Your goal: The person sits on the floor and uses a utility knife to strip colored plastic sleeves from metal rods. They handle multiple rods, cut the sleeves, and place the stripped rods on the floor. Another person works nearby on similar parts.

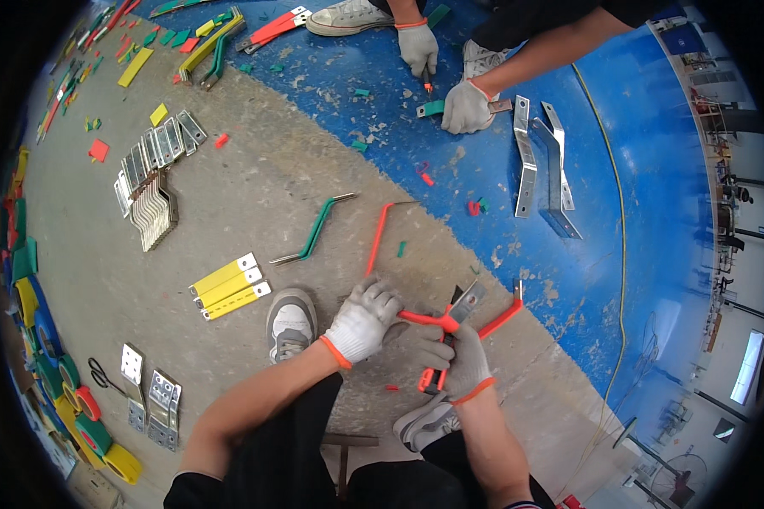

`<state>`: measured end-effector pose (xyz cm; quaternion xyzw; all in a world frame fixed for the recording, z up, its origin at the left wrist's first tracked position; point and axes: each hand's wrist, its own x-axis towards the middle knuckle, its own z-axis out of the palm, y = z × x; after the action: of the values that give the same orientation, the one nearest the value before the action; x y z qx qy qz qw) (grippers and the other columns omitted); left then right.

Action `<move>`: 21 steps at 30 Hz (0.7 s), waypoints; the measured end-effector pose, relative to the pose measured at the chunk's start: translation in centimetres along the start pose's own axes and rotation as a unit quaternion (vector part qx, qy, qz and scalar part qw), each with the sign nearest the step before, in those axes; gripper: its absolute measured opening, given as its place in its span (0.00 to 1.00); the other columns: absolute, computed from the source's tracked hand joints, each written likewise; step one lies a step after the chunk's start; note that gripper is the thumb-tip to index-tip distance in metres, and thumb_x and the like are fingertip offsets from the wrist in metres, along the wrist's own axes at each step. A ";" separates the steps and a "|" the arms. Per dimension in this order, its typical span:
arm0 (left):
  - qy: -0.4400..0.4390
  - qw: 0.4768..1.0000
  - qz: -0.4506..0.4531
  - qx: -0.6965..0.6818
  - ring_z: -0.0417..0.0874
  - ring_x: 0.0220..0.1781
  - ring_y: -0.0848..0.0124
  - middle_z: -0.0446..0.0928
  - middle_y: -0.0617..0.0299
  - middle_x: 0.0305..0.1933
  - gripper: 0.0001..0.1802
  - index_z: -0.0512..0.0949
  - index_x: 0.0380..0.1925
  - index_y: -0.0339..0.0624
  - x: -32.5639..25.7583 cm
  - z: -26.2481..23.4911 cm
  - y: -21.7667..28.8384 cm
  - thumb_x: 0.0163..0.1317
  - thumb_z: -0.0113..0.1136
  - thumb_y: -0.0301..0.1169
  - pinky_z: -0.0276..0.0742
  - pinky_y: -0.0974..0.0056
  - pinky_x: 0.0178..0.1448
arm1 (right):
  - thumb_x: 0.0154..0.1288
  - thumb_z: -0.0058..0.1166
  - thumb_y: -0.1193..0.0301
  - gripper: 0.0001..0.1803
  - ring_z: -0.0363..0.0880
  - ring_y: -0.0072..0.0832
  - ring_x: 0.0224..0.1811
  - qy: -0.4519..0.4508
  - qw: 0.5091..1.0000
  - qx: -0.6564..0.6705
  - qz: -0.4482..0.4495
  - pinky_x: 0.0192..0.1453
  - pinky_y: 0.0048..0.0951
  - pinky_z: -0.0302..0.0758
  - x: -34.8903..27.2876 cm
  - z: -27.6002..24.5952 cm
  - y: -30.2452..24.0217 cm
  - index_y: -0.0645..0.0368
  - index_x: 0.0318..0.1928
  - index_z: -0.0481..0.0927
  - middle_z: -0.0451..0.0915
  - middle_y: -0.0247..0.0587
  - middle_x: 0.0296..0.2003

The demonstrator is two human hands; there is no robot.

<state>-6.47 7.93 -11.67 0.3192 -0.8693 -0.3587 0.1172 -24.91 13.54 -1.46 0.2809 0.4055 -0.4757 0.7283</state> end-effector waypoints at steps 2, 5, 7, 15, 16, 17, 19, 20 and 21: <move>-0.074 0.996 -0.041 -0.009 0.82 0.56 0.46 0.81 0.45 0.51 0.23 0.74 0.50 0.41 -0.1 1.5 -0.1 0.60 0.68 0.39 0.79 0.48 0.57 | 0.79 0.46 0.63 0.10 0.59 0.16 0.18 -0.009 0.991 0.137 -0.007 0.21 0.23 0.58 1.1 0.3 0.8 0.55 0.43 0.74 0.71 0.30 0.26; -0.140 0.981 -0.126 -0.033 0.86 0.39 0.41 0.82 0.39 0.38 0.19 0.69 0.48 0.37 -1.4 3.0 0.3 0.64 0.62 0.36 0.81 0.44 0.39 | 0.79 0.48 0.56 0.16 0.62 0.18 0.19 0.020 0.987 0.121 -0.108 0.22 0.23 0.60 3.9 -0.3 1.5 0.55 0.41 0.72 0.73 0.31 0.27; -0.140 0.970 -0.150 -0.130 0.84 0.37 0.36 0.81 0.35 0.33 0.19 0.67 0.49 0.34 -1.6 2.6 0.4 0.64 0.59 0.34 0.80 0.40 0.37 | 0.79 0.50 0.55 0.15 0.62 0.19 0.18 0.047 0.977 0.145 -0.147 0.21 0.24 0.59 5.8 0.5 1.7 0.53 0.39 0.72 0.72 0.31 0.25; -0.136 0.925 -0.218 -0.280 0.83 0.42 0.32 0.79 0.28 0.35 0.29 0.67 0.53 0.29 -2.0 0.4 -1.3 0.63 0.64 0.42 0.78 0.40 0.42 | 0.73 0.58 0.66 0.15 0.64 0.24 0.16 0.135 0.953 -0.220 -0.158 0.21 0.31 0.62 8.5 -0.1 1.8 0.53 0.28 0.72 0.69 0.28 0.17; -0.156 0.919 -0.231 -0.280 0.83 0.42 0.33 0.80 0.28 0.36 0.31 0.67 0.53 0.29 -1.8 -0.6 -1.2 0.63 0.64 0.44 0.79 0.40 0.43 | 0.72 0.58 0.66 0.15 0.66 0.26 0.16 0.158 0.904 -0.337 -0.208 0.22 0.33 0.63 8.9 -0.5 1.8 0.55 0.27 0.73 0.70 0.30 0.17; -0.177 0.913 -0.237 -0.282 0.83 0.43 0.33 0.80 0.28 0.37 0.32 0.67 0.54 0.29 -1.2 -1.9 -0.5 0.63 0.64 0.45 0.79 0.40 0.44 | 0.71 0.59 0.65 0.16 0.68 0.27 0.16 0.182 0.837 -0.447 -0.258 0.22 0.36 0.65 9.2 -1.3 1.4 0.57 0.27 0.74 0.72 0.32 0.18; -0.207 0.908 -0.240 -0.273 0.83 0.43 0.33 0.81 0.28 0.38 0.33 0.68 0.55 0.29 -0.6 -2.6 0.0 0.63 0.64 0.47 0.79 0.41 0.46 | 0.67 0.61 0.65 0.16 0.78 0.42 0.19 0.209 0.680 -0.615 -0.340 0.28 0.46 0.72 10.0 -2.1 0.9 0.66 0.29 0.79 0.79 0.47 0.21; -0.218 0.910 -0.235 -0.263 0.83 0.44 0.34 0.81 0.29 0.39 0.33 0.68 0.56 0.29 -0.6 -2.2 -0.1 0.63 0.63 0.46 0.79 0.41 0.47 | 0.67 0.61 0.65 0.15 0.79 0.47 0.22 0.218 0.623 -0.649 -0.379 0.30 0.47 0.73 10.2 -1.8 0.7 0.66 0.30 0.80 0.80 0.51 0.22; -0.228 0.912 -0.230 -0.253 0.84 0.44 0.34 0.81 0.30 0.39 0.33 0.68 0.56 0.29 -0.5 -1.9 -0.2 0.64 0.63 0.46 0.79 0.41 0.48 | 0.66 0.61 0.64 0.15 0.81 0.51 0.25 0.225 0.562 -0.679 -0.416 0.32 0.49 0.75 10.6 -1.5 0.6 0.66 0.32 0.80 0.80 0.56 0.24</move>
<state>-5.16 7.12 -10.49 0.3797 -0.6549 -0.6467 -0.0930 -22.56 10.05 -11.28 -0.3981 0.8314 -0.2318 0.3108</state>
